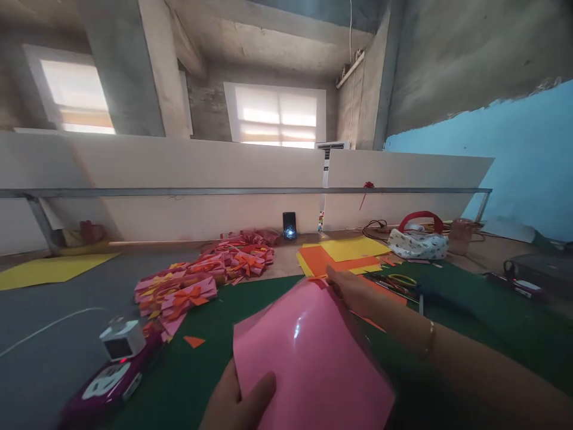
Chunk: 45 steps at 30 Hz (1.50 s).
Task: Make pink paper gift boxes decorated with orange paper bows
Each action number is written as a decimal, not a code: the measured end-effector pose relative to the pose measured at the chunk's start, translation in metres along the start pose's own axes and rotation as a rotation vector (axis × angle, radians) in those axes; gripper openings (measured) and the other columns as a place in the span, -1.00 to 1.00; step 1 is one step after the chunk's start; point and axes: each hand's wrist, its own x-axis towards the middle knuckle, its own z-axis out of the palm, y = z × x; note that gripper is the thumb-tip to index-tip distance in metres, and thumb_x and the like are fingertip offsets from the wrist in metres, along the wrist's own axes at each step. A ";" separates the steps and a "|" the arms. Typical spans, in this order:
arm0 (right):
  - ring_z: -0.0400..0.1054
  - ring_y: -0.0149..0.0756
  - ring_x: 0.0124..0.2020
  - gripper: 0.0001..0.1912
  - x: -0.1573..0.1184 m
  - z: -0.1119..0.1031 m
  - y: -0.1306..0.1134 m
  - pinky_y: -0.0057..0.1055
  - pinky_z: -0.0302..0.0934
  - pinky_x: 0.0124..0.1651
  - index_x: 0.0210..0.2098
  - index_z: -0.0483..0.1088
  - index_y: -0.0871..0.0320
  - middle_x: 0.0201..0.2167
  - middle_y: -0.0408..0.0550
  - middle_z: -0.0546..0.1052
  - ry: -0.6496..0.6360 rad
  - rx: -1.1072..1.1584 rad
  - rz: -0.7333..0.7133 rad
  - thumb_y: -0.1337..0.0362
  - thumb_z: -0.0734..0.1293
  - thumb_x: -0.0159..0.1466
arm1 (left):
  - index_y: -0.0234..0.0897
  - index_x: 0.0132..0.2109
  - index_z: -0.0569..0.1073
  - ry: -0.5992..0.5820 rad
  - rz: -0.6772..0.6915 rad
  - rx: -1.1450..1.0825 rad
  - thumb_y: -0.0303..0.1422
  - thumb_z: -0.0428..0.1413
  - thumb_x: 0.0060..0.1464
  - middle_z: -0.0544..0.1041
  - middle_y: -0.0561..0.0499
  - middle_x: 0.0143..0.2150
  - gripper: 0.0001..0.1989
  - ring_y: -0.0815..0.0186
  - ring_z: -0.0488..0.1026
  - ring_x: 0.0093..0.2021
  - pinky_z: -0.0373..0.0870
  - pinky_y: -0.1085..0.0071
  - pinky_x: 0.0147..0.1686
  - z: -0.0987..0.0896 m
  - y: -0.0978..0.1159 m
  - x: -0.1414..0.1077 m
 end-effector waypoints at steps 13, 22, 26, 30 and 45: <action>0.23 -0.46 -0.68 -0.76 -0.091 -0.089 0.048 -0.54 0.08 -0.64 -0.36 0.40 0.22 -0.66 -0.19 0.38 0.038 -0.160 0.075 0.16 0.26 0.14 | -0.22 -0.07 0.42 -0.108 -0.047 0.084 -0.27 0.15 -0.15 0.60 -0.05 -0.26 -0.59 0.08 0.54 -0.27 0.45 0.31 -0.40 0.015 0.010 0.005; 0.10 0.05 0.18 -0.22 -0.163 -0.030 0.094 -0.12 0.13 0.13 0.15 0.25 0.08 0.21 0.11 0.19 0.038 -0.577 -0.442 0.34 0.45 -0.09 | -0.24 -0.17 0.42 0.151 -0.197 0.009 -0.34 0.15 -0.06 0.58 -0.05 -0.36 -0.76 0.18 0.52 -0.49 0.43 0.33 -0.53 0.014 0.020 0.009; 0.15 0.00 0.16 -0.33 -0.150 0.002 0.092 -0.11 0.13 0.13 0.15 0.26 0.17 0.15 0.16 0.29 0.092 -0.661 -0.686 0.45 0.33 0.02 | -0.28 0.04 0.32 0.062 -0.329 -0.235 -0.40 0.13 -0.02 0.58 -0.09 -0.37 -0.58 0.20 0.53 -0.52 0.47 0.27 -0.50 0.015 0.021 0.000; 0.43 -0.10 -0.12 -0.60 -0.135 0.010 0.076 -0.22 0.31 -0.09 -0.04 0.45 0.13 -0.12 0.10 0.53 0.143 -0.642 -0.783 0.46 0.20 0.17 | -0.36 0.05 0.32 -0.002 -0.364 -0.389 -0.35 0.09 0.05 0.58 -0.16 -0.30 -0.60 0.15 0.55 -0.38 0.49 0.24 -0.37 0.010 0.019 -0.002; 0.46 -0.13 -0.33 -0.53 -0.141 -0.007 0.036 -0.32 0.32 -0.33 -0.15 0.45 0.19 -0.27 0.10 0.56 0.058 0.807 0.040 -0.03 0.35 0.09 | -0.04 0.25 0.10 -0.100 0.982 0.824 -0.25 0.04 0.09 0.08 0.02 0.32 -0.42 0.11 0.00 0.29 0.00 0.10 0.22 0.027 0.015 0.013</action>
